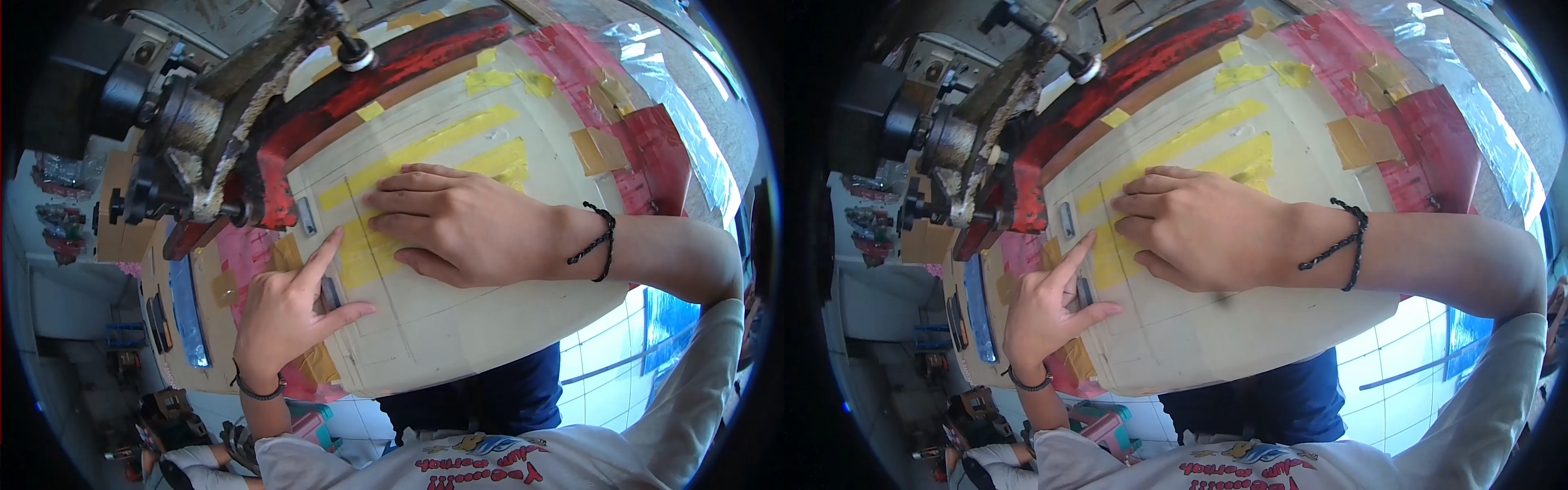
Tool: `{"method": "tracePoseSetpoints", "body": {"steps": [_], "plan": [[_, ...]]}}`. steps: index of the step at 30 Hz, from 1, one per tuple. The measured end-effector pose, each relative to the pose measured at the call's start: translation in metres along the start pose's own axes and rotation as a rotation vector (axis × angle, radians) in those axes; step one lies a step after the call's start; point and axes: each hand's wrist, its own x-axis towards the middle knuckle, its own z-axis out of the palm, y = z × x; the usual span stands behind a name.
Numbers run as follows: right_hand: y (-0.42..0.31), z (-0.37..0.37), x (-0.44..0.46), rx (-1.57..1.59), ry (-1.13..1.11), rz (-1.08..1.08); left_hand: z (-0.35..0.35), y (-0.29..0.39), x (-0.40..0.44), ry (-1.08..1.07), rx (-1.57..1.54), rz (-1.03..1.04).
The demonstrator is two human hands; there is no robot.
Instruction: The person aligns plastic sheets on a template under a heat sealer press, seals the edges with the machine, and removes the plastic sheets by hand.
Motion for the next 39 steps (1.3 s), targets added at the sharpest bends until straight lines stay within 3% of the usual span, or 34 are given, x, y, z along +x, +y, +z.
{"method": "tracePoseSetpoints", "body": {"steps": [18,39], "plan": [[0.001,0.007,-0.001,-0.024,0.126,-0.021,0.005,-0.002,0.0,0.033,-0.068,0.002],[-0.001,-0.002,0.002,-0.003,-0.006,-0.009,0.0,0.002,-0.001,-0.001,-0.007,-0.018]]}}
